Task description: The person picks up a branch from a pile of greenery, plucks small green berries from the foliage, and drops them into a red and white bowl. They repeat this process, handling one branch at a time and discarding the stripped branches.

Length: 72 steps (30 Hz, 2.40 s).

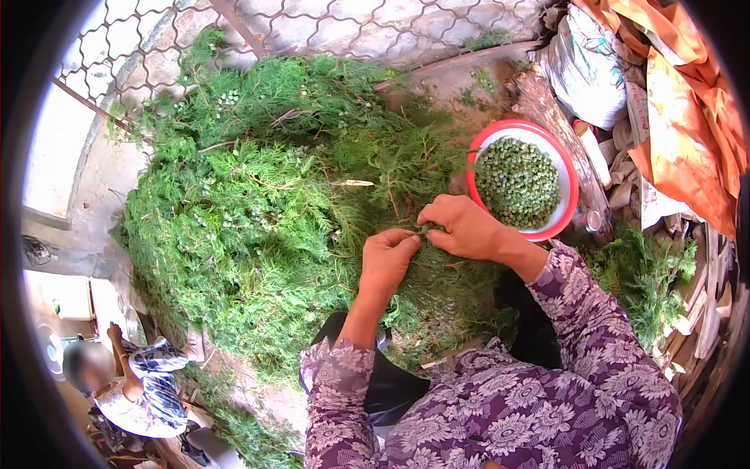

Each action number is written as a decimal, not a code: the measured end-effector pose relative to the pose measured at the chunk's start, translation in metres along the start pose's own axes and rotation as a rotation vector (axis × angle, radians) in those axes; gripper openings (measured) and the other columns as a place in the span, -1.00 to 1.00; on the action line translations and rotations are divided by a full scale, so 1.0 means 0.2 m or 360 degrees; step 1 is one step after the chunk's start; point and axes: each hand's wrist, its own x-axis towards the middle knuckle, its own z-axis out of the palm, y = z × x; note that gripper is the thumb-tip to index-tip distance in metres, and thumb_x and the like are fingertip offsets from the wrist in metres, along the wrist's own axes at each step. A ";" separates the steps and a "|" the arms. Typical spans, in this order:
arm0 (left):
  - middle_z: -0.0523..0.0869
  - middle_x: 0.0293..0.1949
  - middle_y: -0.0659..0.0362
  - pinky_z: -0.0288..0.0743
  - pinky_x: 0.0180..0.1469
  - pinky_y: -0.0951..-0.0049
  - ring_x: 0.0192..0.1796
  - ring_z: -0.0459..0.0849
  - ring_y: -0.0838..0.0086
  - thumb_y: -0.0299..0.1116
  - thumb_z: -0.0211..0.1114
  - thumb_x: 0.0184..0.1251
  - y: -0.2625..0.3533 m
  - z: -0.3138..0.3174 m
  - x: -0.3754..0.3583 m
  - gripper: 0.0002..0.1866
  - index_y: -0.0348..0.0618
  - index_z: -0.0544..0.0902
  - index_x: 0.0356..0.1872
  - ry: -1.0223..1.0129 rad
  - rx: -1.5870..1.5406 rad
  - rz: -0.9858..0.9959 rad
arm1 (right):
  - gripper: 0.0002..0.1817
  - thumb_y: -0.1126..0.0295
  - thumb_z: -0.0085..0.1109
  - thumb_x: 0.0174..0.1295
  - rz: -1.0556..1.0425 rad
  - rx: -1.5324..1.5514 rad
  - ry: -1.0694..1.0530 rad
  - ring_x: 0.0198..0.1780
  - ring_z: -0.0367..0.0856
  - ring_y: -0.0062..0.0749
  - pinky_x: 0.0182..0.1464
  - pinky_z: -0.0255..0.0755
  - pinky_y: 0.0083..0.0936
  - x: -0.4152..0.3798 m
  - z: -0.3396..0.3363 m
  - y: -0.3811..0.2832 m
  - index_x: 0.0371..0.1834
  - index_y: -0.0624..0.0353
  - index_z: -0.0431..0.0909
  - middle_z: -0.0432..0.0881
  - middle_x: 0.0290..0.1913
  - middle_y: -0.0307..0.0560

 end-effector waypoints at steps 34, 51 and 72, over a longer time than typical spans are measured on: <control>0.43 -0.66 0.40 0.06 -0.60 0.66 -0.62 0.22 0.77 -0.35 0.24 0.17 0.00 0.03 -0.04 -0.79 -0.20 0.53 -0.61 0.0044 0.0124 0.0010 | -0.79 0.33 0.16 -0.06 0.0066 -0.0105 0.0008 -0.44 0.51 -0.13 -0.35 0.37 -0.30 -0.03 0.06 0.05 -0.39 0.21 0.54 0.51 -0.52 0.02; 0.49 -0.63 0.37 0.08 -0.54 0.65 -0.59 0.26 0.74 -0.21 0.28 0.18 0.01 0.02 -0.03 -0.70 -0.23 0.58 -0.58 0.0043 -0.0037 0.0093 | -0.82 0.33 0.12 -0.02 0.1044 -0.1117 0.0983 -0.15 0.55 -0.05 -0.08 0.42 -0.24 -0.23 -0.65 0.63 -0.35 0.10 0.61 0.59 -0.18 0.05; 0.46 -0.66 0.39 0.11 -0.52 0.65 -0.59 0.26 0.74 -0.23 0.29 0.17 0.06 0.01 -0.04 -0.70 -0.24 0.58 -0.60 0.0180 -0.0133 0.0193 | -0.80 0.31 0.13 -0.01 0.1026 -0.0084 0.0670 -0.35 0.59 -0.35 -0.23 0.45 -0.44 -0.12 -0.58 0.40 -0.42 0.22 0.62 0.59 -0.38 0.04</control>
